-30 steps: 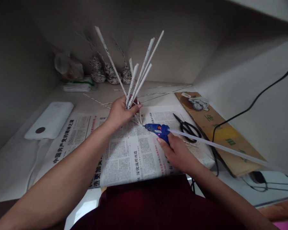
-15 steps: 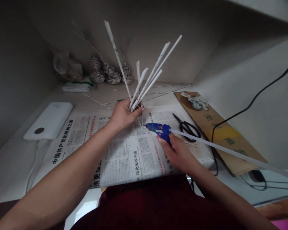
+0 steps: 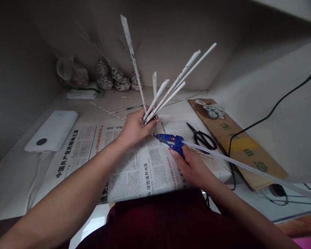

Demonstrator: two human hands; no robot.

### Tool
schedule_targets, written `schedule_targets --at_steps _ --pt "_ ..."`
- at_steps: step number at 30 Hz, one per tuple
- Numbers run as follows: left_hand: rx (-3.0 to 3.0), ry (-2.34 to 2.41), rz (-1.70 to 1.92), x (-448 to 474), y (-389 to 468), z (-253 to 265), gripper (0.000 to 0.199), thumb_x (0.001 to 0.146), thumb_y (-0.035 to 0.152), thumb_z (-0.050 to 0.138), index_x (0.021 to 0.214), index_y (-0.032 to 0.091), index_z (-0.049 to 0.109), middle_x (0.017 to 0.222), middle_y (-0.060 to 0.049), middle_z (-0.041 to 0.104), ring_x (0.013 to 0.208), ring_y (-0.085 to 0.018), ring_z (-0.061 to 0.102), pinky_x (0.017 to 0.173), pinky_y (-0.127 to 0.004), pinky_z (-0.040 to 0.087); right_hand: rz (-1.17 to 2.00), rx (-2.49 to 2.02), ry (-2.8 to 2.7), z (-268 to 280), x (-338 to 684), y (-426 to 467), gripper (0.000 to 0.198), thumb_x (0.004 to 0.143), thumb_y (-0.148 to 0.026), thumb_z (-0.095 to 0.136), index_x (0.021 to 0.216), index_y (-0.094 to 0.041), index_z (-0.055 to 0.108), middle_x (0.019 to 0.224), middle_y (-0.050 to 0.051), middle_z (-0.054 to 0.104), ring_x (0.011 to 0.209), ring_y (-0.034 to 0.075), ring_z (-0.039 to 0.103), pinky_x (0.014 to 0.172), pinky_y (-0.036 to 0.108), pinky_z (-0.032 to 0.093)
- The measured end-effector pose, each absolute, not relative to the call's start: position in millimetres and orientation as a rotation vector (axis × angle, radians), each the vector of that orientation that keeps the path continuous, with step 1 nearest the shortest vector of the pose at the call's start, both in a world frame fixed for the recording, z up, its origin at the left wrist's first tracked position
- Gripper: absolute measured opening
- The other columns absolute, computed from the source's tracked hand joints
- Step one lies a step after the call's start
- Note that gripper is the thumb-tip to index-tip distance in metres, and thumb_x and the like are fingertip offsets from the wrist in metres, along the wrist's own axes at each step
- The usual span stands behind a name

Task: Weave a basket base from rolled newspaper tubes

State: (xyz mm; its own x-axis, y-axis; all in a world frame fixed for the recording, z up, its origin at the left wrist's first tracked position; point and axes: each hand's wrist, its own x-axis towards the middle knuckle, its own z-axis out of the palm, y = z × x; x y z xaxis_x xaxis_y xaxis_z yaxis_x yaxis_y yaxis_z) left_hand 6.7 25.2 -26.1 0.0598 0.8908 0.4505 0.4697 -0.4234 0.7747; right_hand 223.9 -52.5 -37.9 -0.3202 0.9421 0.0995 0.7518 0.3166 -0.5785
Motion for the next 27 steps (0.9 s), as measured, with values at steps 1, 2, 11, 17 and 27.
schedule_targets --at_steps 1,2,11,17,27 --pt "1.924 1.353 1.321 6.9 24.9 -25.7 0.014 0.081 0.033 0.065 0.083 0.019 0.063 0.075 -0.001 0.066 0.072 -0.015 0.061 0.07 -0.027 0.049 0.615 -1.497 -2.167 -37.8 223.6 -52.2 0.027 0.096 -0.042 0.04 0.102 -0.02 0.055 0.087 0.011 0.066 0.083 0.026 0.061 0.069 0.039 0.045" --pt "1.925 1.353 1.318 7.0 24.8 -25.5 0.014 0.081 0.032 0.065 0.083 0.019 0.063 0.075 -0.001 0.066 0.072 -0.014 0.061 0.069 -0.027 0.049 0.617 -1.491 -2.167 -37.8 223.4 -51.9 0.027 0.095 -0.042 0.04 0.101 -0.02 0.054 0.089 0.012 0.066 0.084 0.026 0.062 0.07 0.04 0.045" --pt "1.888 1.353 1.311 7.0 26.8 -28.2 0.019 0.079 0.033 0.068 0.091 0.019 0.065 0.082 -0.003 0.069 0.077 -0.016 0.064 0.073 -0.03 0.05 0.607 -1.549 -2.168 -37.8 220.6 -49.7 0.028 0.095 -0.043 0.038 0.095 -0.019 0.051 0.09 0.014 0.067 0.083 0.027 0.063 0.073 0.042 0.045" --pt "2.003 1.152 0.837 -18.0 29.9 -9.8 0.035 0.063 0.028 0.078 0.096 0.02 0.07 0.084 -0.004 0.072 0.077 -0.019 0.067 0.071 -0.032 0.052 0.604 -1.614 -2.145 -35.5 218.4 -49.4 0.03 0.095 -0.043 0.038 0.096 -0.018 0.053 0.085 0.015 0.069 0.076 0.028 0.063 0.066 0.039 0.043" --pt "1.608 1.152 1.215 -23.1 28.8 2.8 0.033 0.084 0.041 0.06 0.11 0.023 0.068 0.091 -0.009 0.074 0.066 -0.017 0.066 0.052 -0.028 0.049 0.516 -1.595 -2.197 -42.5 220.6 -50.1 0.032 0.096 -0.044 0.037 0.101 -0.017 0.054 0.09 0.015 0.068 0.084 0.028 0.064 0.071 0.038 0.043"
